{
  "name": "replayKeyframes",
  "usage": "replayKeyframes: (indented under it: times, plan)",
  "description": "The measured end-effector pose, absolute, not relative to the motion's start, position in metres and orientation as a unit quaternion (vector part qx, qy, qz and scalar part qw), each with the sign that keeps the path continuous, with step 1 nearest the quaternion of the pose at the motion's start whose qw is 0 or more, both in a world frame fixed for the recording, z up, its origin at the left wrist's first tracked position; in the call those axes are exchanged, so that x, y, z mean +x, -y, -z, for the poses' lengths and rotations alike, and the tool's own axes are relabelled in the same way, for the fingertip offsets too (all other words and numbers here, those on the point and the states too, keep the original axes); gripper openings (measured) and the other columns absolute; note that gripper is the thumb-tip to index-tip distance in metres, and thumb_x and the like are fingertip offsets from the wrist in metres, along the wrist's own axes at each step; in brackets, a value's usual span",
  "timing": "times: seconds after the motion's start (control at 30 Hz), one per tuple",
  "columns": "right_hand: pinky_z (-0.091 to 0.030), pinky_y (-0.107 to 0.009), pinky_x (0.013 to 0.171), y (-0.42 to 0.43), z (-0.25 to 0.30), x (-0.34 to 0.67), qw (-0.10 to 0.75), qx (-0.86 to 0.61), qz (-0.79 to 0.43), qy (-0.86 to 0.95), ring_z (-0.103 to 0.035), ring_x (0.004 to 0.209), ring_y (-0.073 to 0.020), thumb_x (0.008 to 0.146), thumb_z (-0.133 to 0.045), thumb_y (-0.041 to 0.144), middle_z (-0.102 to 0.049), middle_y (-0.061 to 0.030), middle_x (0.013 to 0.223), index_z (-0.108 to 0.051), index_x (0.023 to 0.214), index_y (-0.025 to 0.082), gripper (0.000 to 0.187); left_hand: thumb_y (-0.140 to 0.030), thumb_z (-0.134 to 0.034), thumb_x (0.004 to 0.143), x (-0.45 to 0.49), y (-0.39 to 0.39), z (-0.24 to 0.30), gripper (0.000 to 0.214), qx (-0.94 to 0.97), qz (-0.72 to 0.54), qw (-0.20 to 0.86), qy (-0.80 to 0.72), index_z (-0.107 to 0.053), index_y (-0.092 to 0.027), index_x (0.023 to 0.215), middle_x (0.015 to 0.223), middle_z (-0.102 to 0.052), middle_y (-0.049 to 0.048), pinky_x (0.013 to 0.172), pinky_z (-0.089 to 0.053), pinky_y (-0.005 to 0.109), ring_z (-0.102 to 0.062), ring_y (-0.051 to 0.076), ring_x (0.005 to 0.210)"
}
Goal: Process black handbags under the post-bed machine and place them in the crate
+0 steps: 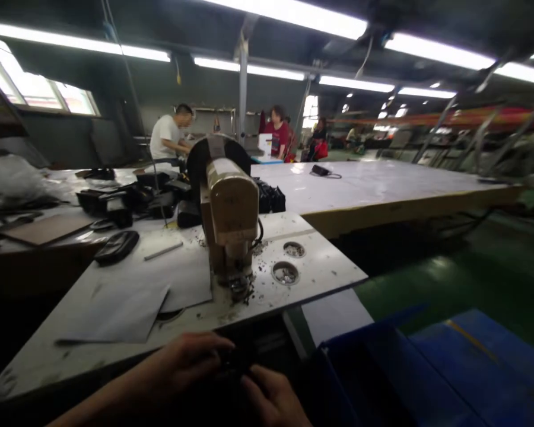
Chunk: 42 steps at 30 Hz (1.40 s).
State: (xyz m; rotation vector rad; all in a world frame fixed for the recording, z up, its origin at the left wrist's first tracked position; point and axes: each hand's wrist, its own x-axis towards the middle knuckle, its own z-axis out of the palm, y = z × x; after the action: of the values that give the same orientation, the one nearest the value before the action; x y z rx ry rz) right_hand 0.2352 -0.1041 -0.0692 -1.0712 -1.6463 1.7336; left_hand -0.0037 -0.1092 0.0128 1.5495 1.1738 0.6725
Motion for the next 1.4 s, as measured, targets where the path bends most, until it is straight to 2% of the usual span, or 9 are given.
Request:
replayKeyframes:
  times: [0.03,0.13,0.23,0.33,0.57,0.73,0.9,1.2,1.4]
  plan:
    - [-0.052,-0.032,0.075,0.107,0.072,0.233,0.261,-0.402,-0.652,0.588,-0.067,0.090,-0.0268,0.096,-0.059,0.066,-0.071,-0.0046,0.088,-0.073,0.093,0.016,0.051,-0.034,-0.063,0.098,-0.008,0.108,-0.010,0.029,0.694,-0.252,0.480,-0.474,-0.077,-0.032,0.124,0.121,-0.078,0.0042,0.102,-0.053,0.035,-0.071,0.027,0.114]
    - [-0.048,-0.029,0.074,0.107,0.070,0.231,0.271,-0.406,-0.680,0.547,-0.063,0.087,-0.0225,0.098,-0.061,0.060,-0.069,-0.0038,0.089,-0.073,0.094,0.016,0.046,-0.035,-0.051,0.105,-0.016,0.108,-0.006,0.037,0.750,-0.223,0.423,-0.456,-0.068,-0.031,0.138,0.135,-0.072,0.0070,0.110,-0.050,0.037,-0.068,0.026,0.124]
    - [-0.044,-0.026,0.066,0.104,0.068,0.230,0.275,-0.402,-0.709,0.510,-0.057,0.078,-0.0182,0.098,-0.061,0.060,-0.067,-0.0031,0.087,-0.074,0.100,0.016,0.046,-0.045,-0.063,0.099,-0.017,0.110,-0.007,0.045,0.758,-0.213,0.420,-0.452,-0.065,-0.032,0.142,0.146,-0.064,0.0078,0.114,-0.048,0.040,-0.063,0.028,0.132]
    - [-0.039,-0.025,0.058,0.103,0.074,0.229,0.276,-0.412,-0.716,0.492,-0.049,0.069,-0.0150,0.095,-0.064,0.063,-0.062,-0.0013,0.080,-0.075,0.099,0.015,0.050,-0.056,-0.083,0.080,-0.016,0.113,-0.007,0.075,0.768,-0.185,0.394,-0.470,-0.060,-0.029,0.146,0.153,-0.059,0.0106,0.118,-0.046,0.047,-0.059,0.034,0.137]
    - [-0.043,-0.029,0.064,0.099,0.080,0.227,0.301,-0.417,-0.709,0.483,-0.055,0.077,-0.0193,0.097,-0.063,0.059,-0.065,-0.0029,0.084,-0.077,0.105,0.017,0.045,-0.065,-0.082,0.076,-0.011,0.121,-0.004,0.092,0.790,-0.127,0.309,-0.514,-0.049,-0.030,0.155,0.162,-0.049,0.0129,0.116,-0.046,0.062,-0.051,0.041,0.143]
    - [-0.048,-0.035,0.091,0.086,0.077,0.222,0.339,-0.392,-0.660,0.545,-0.061,0.101,-0.0248,0.102,-0.059,0.052,-0.067,-0.0052,0.105,-0.079,0.108,0.021,0.037,-0.053,-0.074,0.088,-0.008,0.116,0.001,0.070,0.795,-0.129,0.262,-0.532,-0.053,-0.031,0.151,0.153,-0.058,0.0108,0.112,-0.051,0.058,-0.058,0.036,0.137]
    - [-0.044,-0.029,0.072,0.072,0.075,0.217,0.326,-0.376,-0.710,0.498,-0.055,0.084,-0.0190,0.100,-0.061,0.054,-0.063,-0.0019,0.091,-0.076,0.102,0.019,0.038,-0.050,-0.073,0.090,-0.012,0.096,-0.006,0.060,0.800,-0.147,0.245,-0.528,-0.059,-0.033,0.145,0.147,-0.063,0.0088,0.110,-0.054,0.054,-0.063,0.033,0.131]
    - [-0.037,-0.024,0.060,0.045,0.082,0.198,0.326,-0.325,-0.806,0.371,-0.050,0.068,-0.0131,0.092,-0.072,0.056,-0.062,-0.0023,0.081,-0.073,0.095,0.013,0.044,-0.046,-0.077,0.088,-0.019,0.049,-0.034,0.049,0.788,-0.137,0.283,-0.530,-0.066,-0.035,0.134,0.147,-0.062,0.0040,0.105,-0.057,0.044,-0.069,0.029,0.121]
    - [-0.031,-0.023,0.055,0.024,0.099,0.184,0.342,-0.328,-0.823,0.313,-0.046,0.061,-0.0105,0.088,-0.076,0.058,-0.057,-0.0002,0.070,-0.072,0.082,0.012,0.047,-0.040,-0.072,0.093,-0.019,0.027,-0.025,0.035,0.784,-0.133,0.257,-0.548,-0.067,-0.031,0.126,0.127,-0.068,0.0032,0.102,-0.057,0.044,-0.065,0.027,0.117]
